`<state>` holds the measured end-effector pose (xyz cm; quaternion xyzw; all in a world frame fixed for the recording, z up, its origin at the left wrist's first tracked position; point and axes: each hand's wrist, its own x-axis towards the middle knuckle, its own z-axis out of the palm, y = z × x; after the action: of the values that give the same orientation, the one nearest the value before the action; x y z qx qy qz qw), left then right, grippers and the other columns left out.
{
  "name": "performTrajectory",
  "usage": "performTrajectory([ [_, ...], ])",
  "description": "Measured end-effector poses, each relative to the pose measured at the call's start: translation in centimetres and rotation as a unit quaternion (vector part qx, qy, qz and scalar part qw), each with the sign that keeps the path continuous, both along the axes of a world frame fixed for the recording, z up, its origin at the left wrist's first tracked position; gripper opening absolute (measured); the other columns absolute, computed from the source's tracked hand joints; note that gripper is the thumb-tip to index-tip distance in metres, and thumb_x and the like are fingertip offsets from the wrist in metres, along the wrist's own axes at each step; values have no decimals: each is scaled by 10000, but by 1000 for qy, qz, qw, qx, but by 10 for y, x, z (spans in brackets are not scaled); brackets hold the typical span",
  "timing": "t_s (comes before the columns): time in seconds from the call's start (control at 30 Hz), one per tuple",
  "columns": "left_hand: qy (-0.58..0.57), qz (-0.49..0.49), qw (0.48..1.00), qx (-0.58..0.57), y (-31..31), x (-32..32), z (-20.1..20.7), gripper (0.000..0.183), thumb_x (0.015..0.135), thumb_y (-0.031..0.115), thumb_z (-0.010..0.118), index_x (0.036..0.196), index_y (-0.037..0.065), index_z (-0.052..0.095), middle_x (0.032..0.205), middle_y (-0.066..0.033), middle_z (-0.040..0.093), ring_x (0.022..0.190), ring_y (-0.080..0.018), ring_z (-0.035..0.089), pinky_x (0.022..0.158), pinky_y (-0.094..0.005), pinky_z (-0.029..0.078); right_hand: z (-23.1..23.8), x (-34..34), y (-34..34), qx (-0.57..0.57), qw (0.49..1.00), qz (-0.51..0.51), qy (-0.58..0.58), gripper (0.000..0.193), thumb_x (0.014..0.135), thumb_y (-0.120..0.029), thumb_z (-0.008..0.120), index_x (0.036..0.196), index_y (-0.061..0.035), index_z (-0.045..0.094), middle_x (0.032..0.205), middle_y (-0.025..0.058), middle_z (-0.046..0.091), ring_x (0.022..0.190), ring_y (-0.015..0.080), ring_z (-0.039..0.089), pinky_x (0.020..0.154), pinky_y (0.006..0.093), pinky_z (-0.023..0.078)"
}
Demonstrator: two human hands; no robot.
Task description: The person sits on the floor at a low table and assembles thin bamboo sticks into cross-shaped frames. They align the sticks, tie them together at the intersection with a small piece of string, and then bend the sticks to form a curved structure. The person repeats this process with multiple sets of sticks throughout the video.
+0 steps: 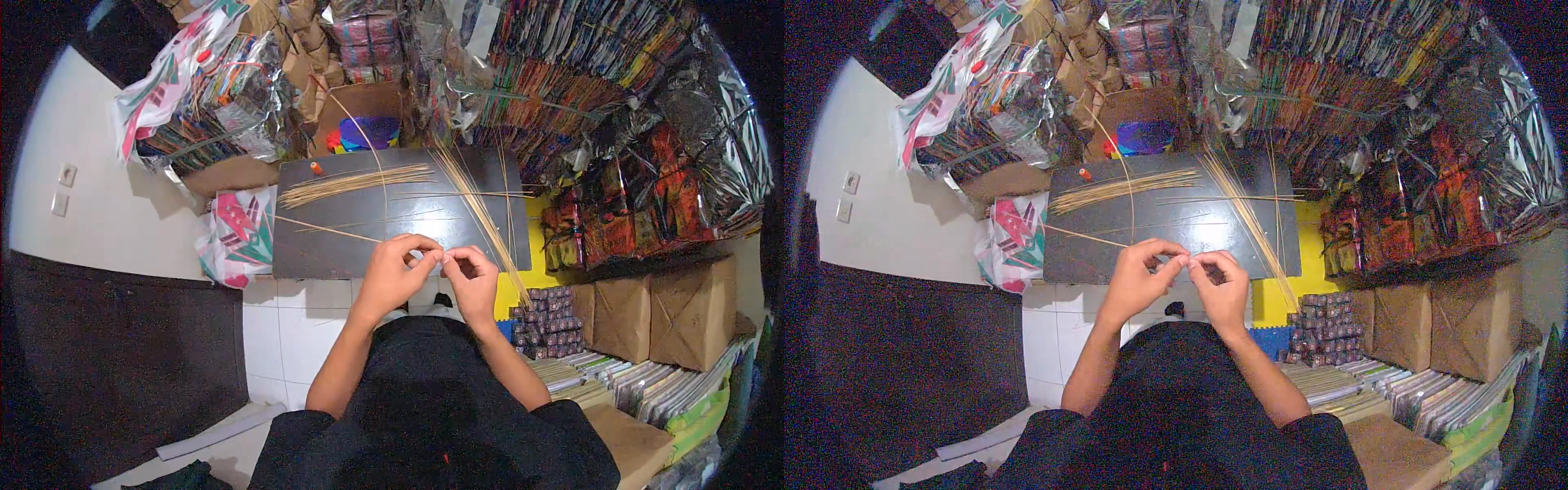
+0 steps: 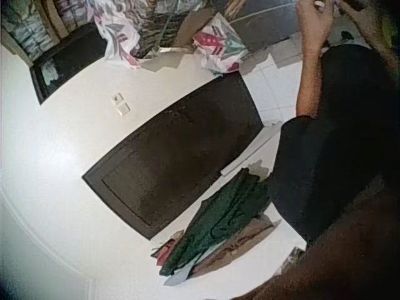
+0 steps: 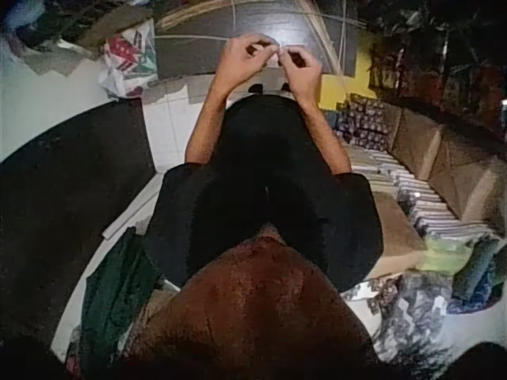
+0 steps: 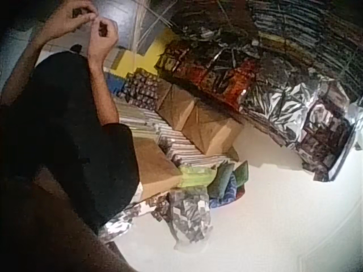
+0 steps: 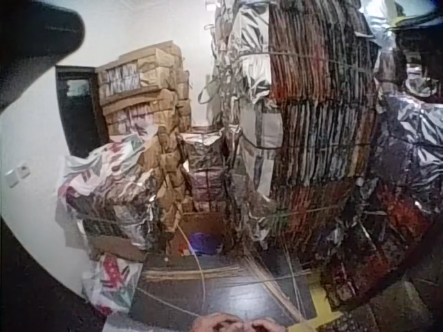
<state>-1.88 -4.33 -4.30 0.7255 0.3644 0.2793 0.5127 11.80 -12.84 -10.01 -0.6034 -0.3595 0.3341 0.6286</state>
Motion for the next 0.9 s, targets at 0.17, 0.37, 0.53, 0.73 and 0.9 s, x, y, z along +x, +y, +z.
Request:
performTrajectory([
  [0.17,-14,-6,993,-120,2,-3,0,165,933,141,682,994,-8,720,876,-50,711,618,-76,633,513,-223,503,9,-1,-1,7,999,-2,-40,91,865,-68,737,887,12,700,872,50,647,772,96,605,676,240,489],
  [0.37,-42,-18,984,-172,3,-3,1,183,935,150,689,1004,-19,704,845,-49,704,627,-72,629,528,-219,500,14,-2,-3,12,998,-5,-67,90,865,-70,737,889,11,703,883,61,660,792,120,628,706,255,510],
  [0.53,-31,-7,990,-138,2,-2,2,166,939,143,684,987,-14,703,816,-38,695,656,-68,628,576,-226,510,24,-3,-4,1,998,-2,-70,93,865,-71,735,901,12,710,889,66,667,810,126,646,721,260,518],
  [0.73,-35,7,991,-128,2,-2,1,154,937,138,685,965,-11,705,780,-21,680,676,-64,613,606,-231,505,24,-1,-3,-5,999,11,-51,97,865,-81,734,897,8,713,895,66,670,809,121,645,722,260,517],
  [0.9,-39,9,991,-125,2,-2,7,151,933,137,689,948,-13,704,761,-16,672,673,-64,607,602,-233,499,16,1,-2,-4,998,19,-55,87,860,-78,734,890,2,716,880,64,670,801,120,638,723,259,509],
])
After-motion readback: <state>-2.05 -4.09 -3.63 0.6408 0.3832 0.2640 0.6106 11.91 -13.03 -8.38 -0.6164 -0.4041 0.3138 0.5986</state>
